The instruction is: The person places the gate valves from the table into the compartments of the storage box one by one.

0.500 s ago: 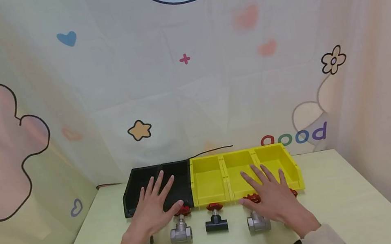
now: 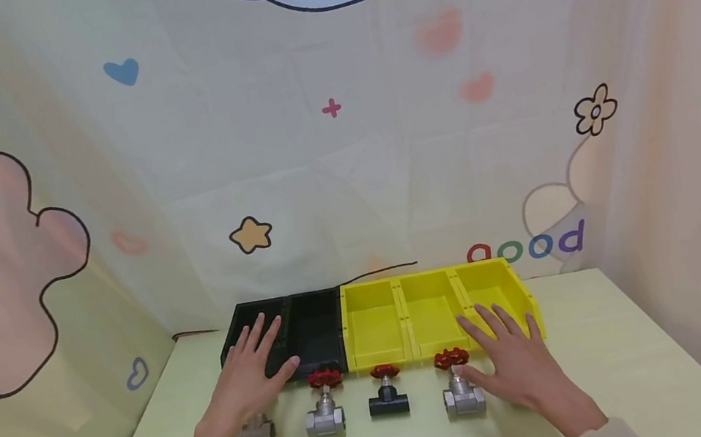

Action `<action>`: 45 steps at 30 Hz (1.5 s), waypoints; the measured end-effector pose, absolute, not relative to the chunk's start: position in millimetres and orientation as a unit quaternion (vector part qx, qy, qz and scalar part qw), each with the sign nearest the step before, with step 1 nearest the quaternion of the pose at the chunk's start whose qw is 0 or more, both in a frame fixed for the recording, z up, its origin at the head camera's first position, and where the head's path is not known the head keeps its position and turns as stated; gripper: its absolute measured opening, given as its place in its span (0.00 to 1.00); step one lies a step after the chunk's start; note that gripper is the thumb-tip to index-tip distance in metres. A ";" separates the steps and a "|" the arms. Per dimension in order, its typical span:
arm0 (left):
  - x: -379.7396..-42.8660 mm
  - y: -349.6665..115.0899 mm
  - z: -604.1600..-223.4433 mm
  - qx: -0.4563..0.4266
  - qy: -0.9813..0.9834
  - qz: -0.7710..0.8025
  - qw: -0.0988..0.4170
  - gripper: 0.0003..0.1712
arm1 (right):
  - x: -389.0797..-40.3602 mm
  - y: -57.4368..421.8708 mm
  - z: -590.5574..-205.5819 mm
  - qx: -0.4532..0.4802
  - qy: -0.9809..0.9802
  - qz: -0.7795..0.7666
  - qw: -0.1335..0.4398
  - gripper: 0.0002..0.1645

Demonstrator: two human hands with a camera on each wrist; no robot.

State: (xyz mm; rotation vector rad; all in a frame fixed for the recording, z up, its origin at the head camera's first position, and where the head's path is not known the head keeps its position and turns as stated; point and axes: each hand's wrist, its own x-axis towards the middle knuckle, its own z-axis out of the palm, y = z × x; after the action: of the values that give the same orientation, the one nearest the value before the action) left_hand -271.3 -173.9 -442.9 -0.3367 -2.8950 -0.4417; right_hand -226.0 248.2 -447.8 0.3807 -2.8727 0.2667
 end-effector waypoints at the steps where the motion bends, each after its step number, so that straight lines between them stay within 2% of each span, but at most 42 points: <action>1: -271.5 -176.2 -443.8 -0.110 -0.977 -0.153 0.096 0.48 | -224.9 249.8 -448.8 0.126 -0.982 0.090 0.111 0.50; 5: -273.6 -185.7 -448.0 -0.102 -0.977 -0.164 0.091 0.49 | -221.1 257.3 -452.4 0.116 -0.985 0.082 0.100 0.52; 16: -286.4 -215.6 -460.4 -0.080 -0.974 -0.187 0.095 0.47 | -214.0 270.6 -461.6 0.115 -0.985 0.068 0.108 0.48; 23: -297.5 -231.0 -465.9 -0.051 -0.972 -0.218 0.073 0.48 | -213.4 277.1 -468.8 0.092 -0.990 0.068 0.076 0.49; 29: -303.5 -241.5 -473.2 -0.035 -0.968 -0.241 0.065 0.48 | -210.3 284.6 -477.2 0.095 -0.991 0.067 0.073 0.47; 39: -314.4 -255.2 -486.6 -0.031 -0.959 -0.273 0.065 0.45 | -216.0 295.5 -486.3 0.066 -0.994 0.083 -0.029 0.47; 45: -322.3 -260.9 -492.1 -0.033 -0.954 -0.286 0.089 0.41 | -218.8 299.5 -491.9 0.060 -0.994 0.072 -0.056 0.43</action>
State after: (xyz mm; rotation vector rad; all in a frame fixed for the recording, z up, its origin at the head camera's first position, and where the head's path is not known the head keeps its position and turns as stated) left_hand -322.3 -260.9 -492.1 -0.0992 -2.8380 -0.8500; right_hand -218.8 299.5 -491.9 0.1940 -3.2399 0.2347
